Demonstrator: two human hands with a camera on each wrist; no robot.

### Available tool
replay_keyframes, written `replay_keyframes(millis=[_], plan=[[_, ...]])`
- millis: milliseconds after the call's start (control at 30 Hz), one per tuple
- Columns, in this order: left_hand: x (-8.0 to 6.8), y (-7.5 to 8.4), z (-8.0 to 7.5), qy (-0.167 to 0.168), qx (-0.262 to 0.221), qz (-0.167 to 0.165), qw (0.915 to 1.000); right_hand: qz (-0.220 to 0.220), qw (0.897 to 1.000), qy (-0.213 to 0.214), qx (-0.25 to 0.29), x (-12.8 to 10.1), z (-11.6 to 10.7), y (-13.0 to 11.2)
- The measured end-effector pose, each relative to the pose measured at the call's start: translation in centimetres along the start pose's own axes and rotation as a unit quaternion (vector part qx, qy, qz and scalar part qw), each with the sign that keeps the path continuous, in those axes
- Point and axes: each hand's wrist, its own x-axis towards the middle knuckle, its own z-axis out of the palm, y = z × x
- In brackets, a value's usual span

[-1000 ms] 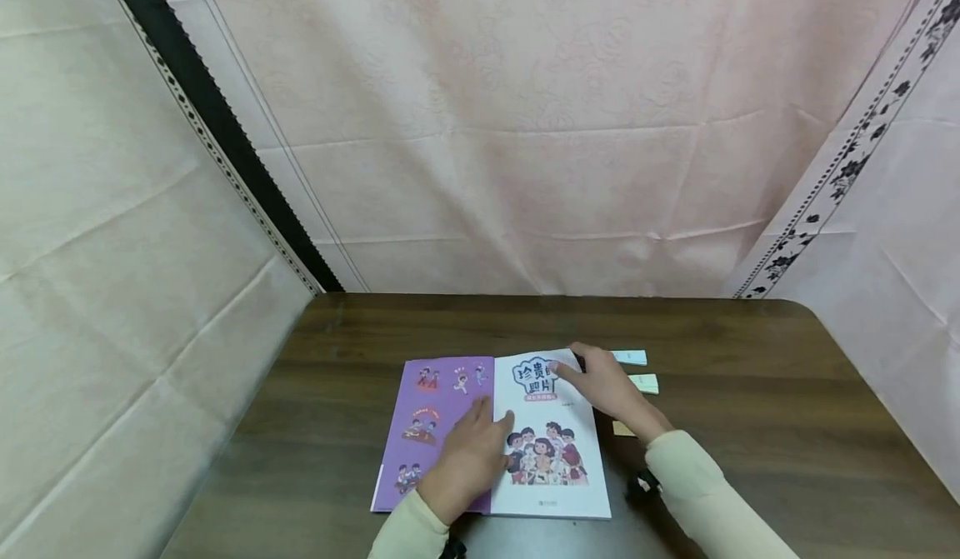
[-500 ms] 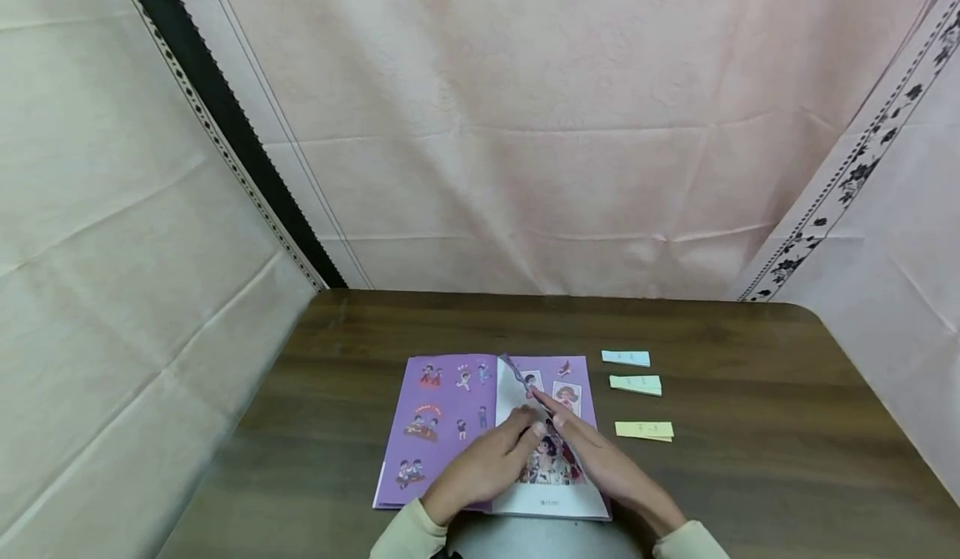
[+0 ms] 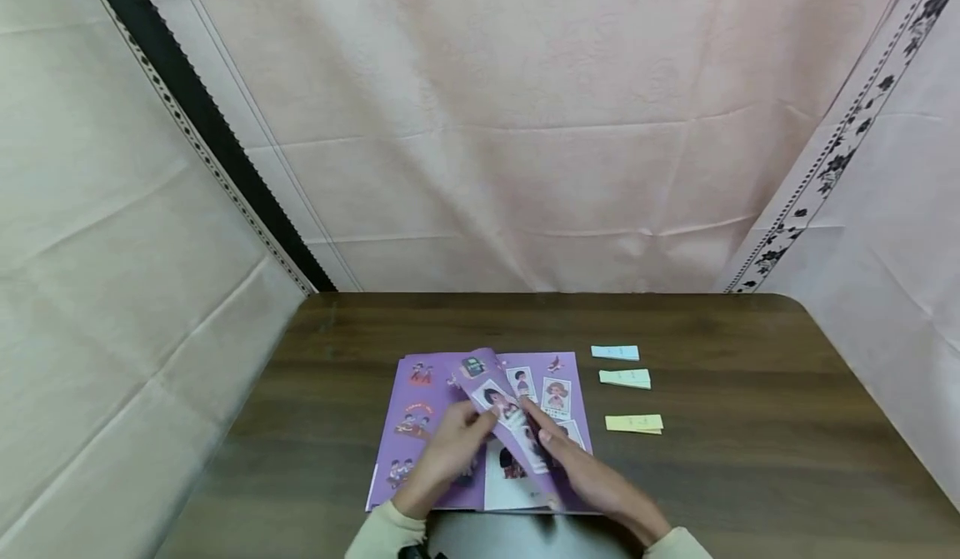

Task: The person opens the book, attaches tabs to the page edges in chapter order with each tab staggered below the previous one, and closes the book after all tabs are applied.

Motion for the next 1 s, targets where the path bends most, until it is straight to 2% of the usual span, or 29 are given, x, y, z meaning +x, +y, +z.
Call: replay_keyframes(millis=[33,100,233,367,467,533,633,767,900,1000], plan=[[-0.1,0.1,-0.9,0.009,-0.017,-0.012,0.9997,-0.003,1.0,-0.007,-0.025,0.2,0.3,-0.1],[-0.2,0.3,-2.9,0.024,-0.038,-0.031,0.9985,-0.015,0.993,-0.019,-0.113,0.6,1.1,-0.3],[0.0,0.5,-7.2,0.021,-0.045,-0.051,0.9975,-0.031,0.967,-0.042,-0.251,1.5,2.9,-0.9],[0.3,0.3,-10.6,0.005,0.009,-0.073,0.9972,-0.013,0.947,-0.039,-0.318,2.0,4.2,-1.5],[0.5,0.0,-12.3,0.001,0.079,-0.088,0.9929,0.006,0.94,-0.039,-0.338,2.3,4.6,-1.6],[0.8,-0.4,-13.2,0.009,0.128,-0.099,0.9868,0.017,0.937,-0.038,-0.347,2.4,4.9,-1.6],[1.2,-1.0,-13.9,0.021,0.194,-0.112,0.9743,0.031,0.932,-0.038,-0.359,2.7,5.1,-1.7],[1.3,-1.9,-13.8,0.041,0.254,-0.14,0.9559,0.037,0.925,-0.046,-0.377,2.8,5.2,-1.8],[1.0,-2.7,-13.1,0.064,0.313,-0.127,0.9389,0.037,0.908,-0.058,-0.414,3.0,5.0,-2.0],[0.7,-2.8,-12.1,0.076,0.368,-0.102,0.9211,0.037,0.89,-0.066,-0.449,3.1,4.6,-2.1]])
